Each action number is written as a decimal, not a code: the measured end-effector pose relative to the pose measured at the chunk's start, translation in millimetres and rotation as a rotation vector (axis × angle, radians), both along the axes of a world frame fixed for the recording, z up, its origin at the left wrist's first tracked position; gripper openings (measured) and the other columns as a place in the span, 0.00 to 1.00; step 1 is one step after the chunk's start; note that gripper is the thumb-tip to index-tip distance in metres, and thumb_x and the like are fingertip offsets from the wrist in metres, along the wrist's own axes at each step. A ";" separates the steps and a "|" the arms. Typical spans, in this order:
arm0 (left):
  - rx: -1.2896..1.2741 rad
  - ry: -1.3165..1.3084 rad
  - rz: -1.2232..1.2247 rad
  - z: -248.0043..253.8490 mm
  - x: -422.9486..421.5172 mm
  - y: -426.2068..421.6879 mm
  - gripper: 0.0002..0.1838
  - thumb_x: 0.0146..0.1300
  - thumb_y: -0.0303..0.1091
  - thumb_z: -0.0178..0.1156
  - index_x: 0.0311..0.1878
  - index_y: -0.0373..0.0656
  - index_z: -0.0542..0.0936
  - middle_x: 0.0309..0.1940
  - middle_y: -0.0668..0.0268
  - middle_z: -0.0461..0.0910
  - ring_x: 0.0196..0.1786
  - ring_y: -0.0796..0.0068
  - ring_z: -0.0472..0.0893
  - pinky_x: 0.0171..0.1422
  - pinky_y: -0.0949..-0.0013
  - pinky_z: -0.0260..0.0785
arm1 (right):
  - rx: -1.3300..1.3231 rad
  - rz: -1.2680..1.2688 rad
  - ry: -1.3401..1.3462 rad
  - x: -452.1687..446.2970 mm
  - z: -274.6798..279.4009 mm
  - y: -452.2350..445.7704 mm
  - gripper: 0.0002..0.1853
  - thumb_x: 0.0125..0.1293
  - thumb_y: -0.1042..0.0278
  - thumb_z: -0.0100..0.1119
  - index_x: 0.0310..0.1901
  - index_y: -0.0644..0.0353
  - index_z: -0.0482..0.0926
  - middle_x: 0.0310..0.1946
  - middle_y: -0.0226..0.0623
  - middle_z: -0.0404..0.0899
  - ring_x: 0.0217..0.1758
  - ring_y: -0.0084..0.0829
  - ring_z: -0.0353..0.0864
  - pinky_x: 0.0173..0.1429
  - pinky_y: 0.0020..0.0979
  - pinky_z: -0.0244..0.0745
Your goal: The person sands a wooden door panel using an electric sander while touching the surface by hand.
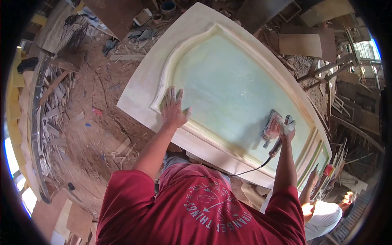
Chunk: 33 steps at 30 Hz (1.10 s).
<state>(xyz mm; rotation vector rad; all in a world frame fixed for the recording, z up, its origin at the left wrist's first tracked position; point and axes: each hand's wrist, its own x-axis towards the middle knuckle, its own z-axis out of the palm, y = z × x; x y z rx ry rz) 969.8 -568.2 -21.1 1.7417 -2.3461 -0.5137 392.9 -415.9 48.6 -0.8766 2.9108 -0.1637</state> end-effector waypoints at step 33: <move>-0.159 0.285 0.000 -12.8 11.2 4.1 0.60 0.73 0.62 0.65 0.94 0.35 0.48 0.92 0.36 0.49 0.94 0.32 0.49 0.97 0.37 0.45 | 0.008 1.028 -0.053 343.1 16.9 -365.4 0.43 0.57 0.37 0.78 0.68 0.57 0.78 0.55 0.55 0.90 0.60 0.57 0.92 0.67 0.54 0.87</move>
